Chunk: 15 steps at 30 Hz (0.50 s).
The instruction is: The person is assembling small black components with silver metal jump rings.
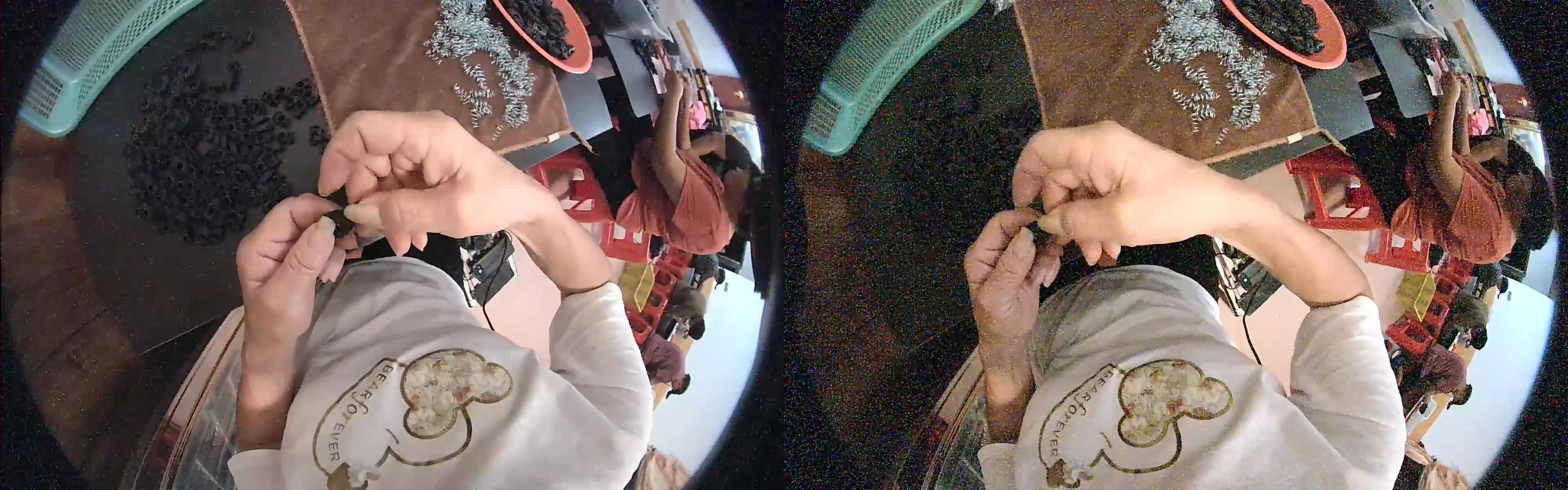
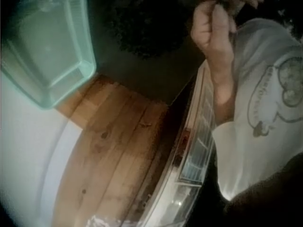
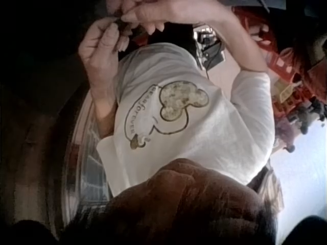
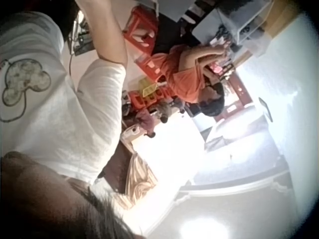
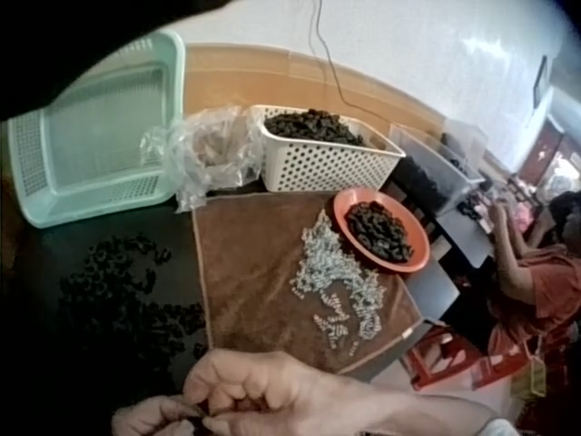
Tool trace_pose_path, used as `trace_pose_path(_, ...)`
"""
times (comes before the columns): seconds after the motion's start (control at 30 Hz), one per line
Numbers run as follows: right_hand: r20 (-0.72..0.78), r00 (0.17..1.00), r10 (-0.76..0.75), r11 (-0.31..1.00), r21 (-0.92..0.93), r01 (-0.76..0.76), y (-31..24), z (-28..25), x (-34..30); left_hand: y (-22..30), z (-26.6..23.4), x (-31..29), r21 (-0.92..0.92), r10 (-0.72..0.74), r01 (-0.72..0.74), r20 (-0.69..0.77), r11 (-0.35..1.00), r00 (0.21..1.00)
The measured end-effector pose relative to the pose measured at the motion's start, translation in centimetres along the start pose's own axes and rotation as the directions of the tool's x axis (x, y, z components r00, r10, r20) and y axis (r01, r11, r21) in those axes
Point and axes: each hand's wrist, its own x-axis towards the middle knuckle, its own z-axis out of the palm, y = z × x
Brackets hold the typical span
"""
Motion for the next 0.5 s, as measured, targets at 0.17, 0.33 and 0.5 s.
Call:
trace_pose_path(0.17, 0.006, 1.0, -0.019, 0.999, -0.043, 0.02, 0.22, 0.2, 0.15, -0.09, -0.33, -0.19, 0.046, 0.007, -0.007, -0.004, 0.999, 1.0)
trace_pose_path(0.33, -0.038, 0.998, -0.058, 0.998, -0.034, 0.057, 0.36, 0.49, 0.35, -0.11, -0.06, -0.11, 0.092, 0.037, -0.031, -0.06, 0.995, 0.997)
trace_pose_path(0.5, -0.093, 0.995, -0.023, 0.98, -0.197, 0.005, 0.13, -0.2, 0.66, -0.46, 0.48, 0.4, -0.015, 0.077, -0.079, -0.102, 0.997, 0.992)
